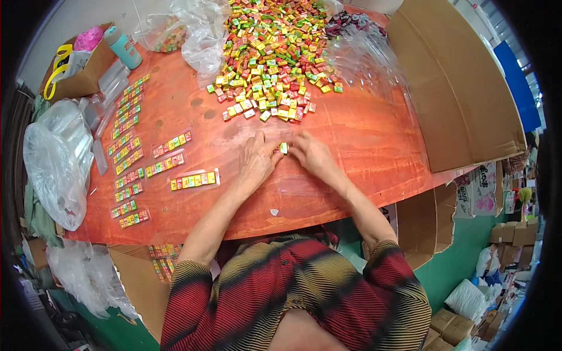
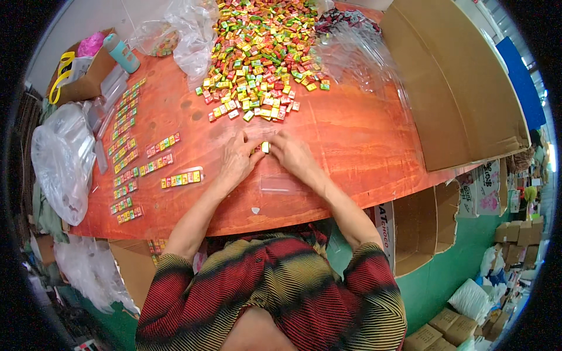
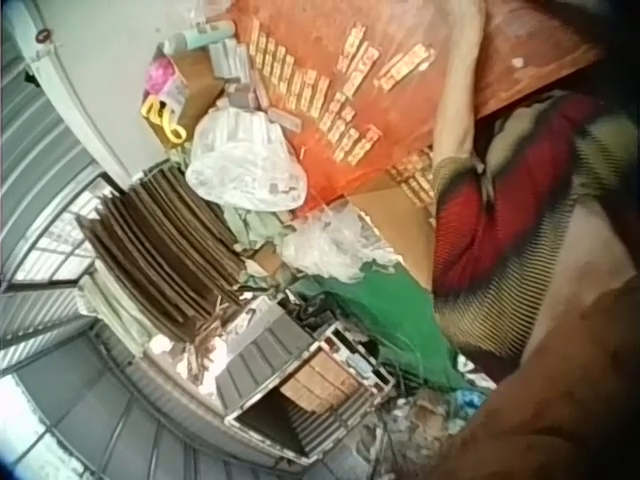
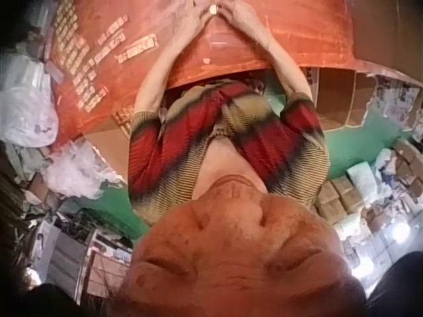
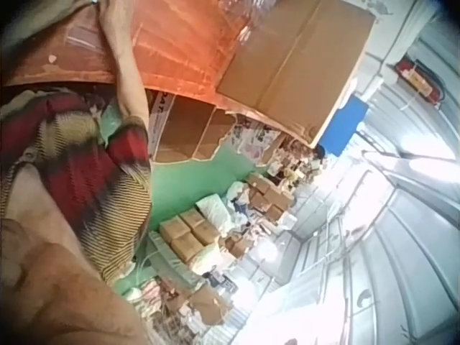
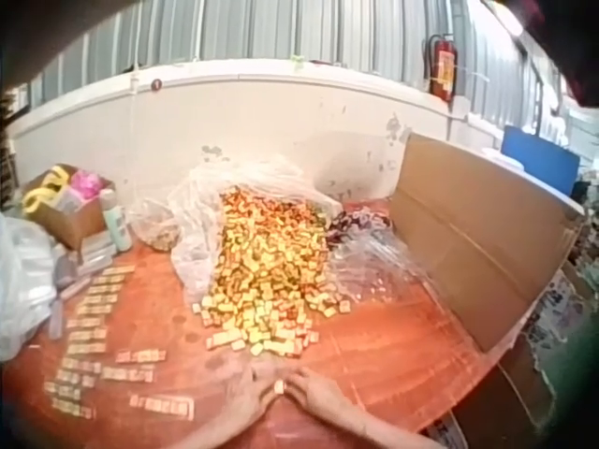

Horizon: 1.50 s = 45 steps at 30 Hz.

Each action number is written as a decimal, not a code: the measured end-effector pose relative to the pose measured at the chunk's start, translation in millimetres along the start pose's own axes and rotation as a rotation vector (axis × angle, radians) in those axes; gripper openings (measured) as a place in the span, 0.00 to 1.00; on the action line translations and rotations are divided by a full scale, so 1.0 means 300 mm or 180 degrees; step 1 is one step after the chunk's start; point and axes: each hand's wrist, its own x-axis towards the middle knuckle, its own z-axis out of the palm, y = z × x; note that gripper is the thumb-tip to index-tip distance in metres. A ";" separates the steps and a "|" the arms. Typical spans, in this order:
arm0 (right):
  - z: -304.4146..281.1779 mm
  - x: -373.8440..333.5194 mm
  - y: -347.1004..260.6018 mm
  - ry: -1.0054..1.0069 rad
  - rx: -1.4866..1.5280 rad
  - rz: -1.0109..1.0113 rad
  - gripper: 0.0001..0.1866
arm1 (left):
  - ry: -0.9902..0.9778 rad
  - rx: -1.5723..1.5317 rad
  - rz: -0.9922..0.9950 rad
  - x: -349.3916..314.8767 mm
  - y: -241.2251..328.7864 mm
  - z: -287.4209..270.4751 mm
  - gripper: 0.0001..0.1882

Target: Sorting and arranging small colorful blocks into specific rows and patterns on a table.

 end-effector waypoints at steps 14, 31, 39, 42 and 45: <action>-0.032 -0.014 0.059 0.0335 -0.0453 0.0620 0.10 | -0.0029 -0.0056 -0.0118 0.003 0.006 -0.013 0.15; -0.055 0.146 0.198 0.0571 -0.0372 0.0550 0.11 | -0.0093 -0.0024 -0.0085 0.003 0.000 -0.007 0.15; -0.091 0.048 0.180 0.0006 -0.0797 0.0609 0.11 | -0.0085 -0.0133 -0.0153 0.007 -0.001 -0.004 0.14; -0.085 0.014 0.133 -0.0100 -0.0508 0.0494 0.11 | -0.0052 -0.0145 -0.0144 0.016 -0.002 -0.004 0.15; -0.084 0.007 0.098 -0.0394 -0.0243 0.0287 0.13 | -0.0039 -0.0101 -0.0130 0.018 0.001 -0.006 0.17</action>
